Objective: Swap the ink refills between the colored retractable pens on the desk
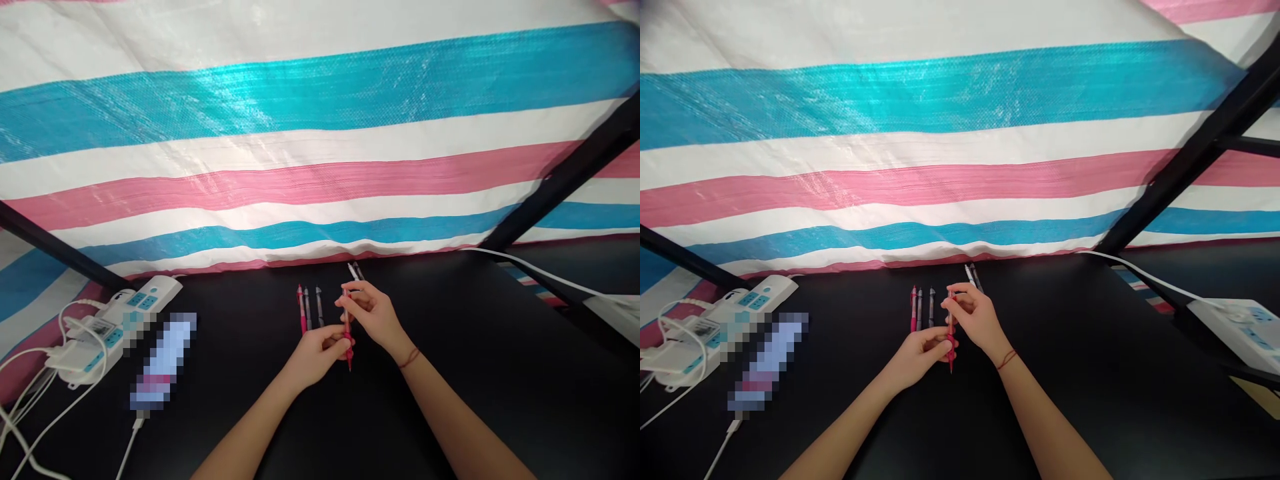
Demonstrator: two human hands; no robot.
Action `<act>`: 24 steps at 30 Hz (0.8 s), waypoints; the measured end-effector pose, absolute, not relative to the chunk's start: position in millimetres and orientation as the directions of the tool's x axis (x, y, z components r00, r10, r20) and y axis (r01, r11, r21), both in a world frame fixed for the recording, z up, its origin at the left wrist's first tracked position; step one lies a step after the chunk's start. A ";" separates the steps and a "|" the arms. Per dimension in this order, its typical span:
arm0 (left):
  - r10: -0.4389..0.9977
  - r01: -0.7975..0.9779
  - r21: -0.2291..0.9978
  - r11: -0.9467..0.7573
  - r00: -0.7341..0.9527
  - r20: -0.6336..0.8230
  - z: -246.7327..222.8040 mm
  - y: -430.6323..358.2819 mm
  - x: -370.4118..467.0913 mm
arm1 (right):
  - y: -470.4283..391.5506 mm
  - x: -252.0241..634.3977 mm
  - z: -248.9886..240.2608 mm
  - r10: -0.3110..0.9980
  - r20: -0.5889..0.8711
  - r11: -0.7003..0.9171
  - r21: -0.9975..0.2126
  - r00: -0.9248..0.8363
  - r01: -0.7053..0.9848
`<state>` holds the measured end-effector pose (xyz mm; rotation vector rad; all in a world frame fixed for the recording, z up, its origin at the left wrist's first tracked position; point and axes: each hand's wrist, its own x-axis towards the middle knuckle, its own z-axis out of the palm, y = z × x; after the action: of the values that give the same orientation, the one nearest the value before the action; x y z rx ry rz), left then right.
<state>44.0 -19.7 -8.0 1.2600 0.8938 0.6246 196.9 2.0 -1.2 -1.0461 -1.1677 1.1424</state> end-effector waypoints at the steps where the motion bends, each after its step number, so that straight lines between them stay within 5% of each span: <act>1: 0.816 0.074 0.973 0.219 0.533 -0.224 -8.6 -19.6 43.7 | 1.8 196.6 -1.1 0.992 0.125 0.128 -0.986 0.032 -0.109; 24: 0.830 0.136 0.978 0.155 0.518 -0.204 -4.3 -21.1 46.2 | -1.4 197.2 5.5 0.999 0.026 0.030 -0.983 0.027 -0.180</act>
<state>46.2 -21.1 -4.3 1.3466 0.9325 0.6183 197.2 -1.4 5.5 -1.0668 -1.0706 1.2508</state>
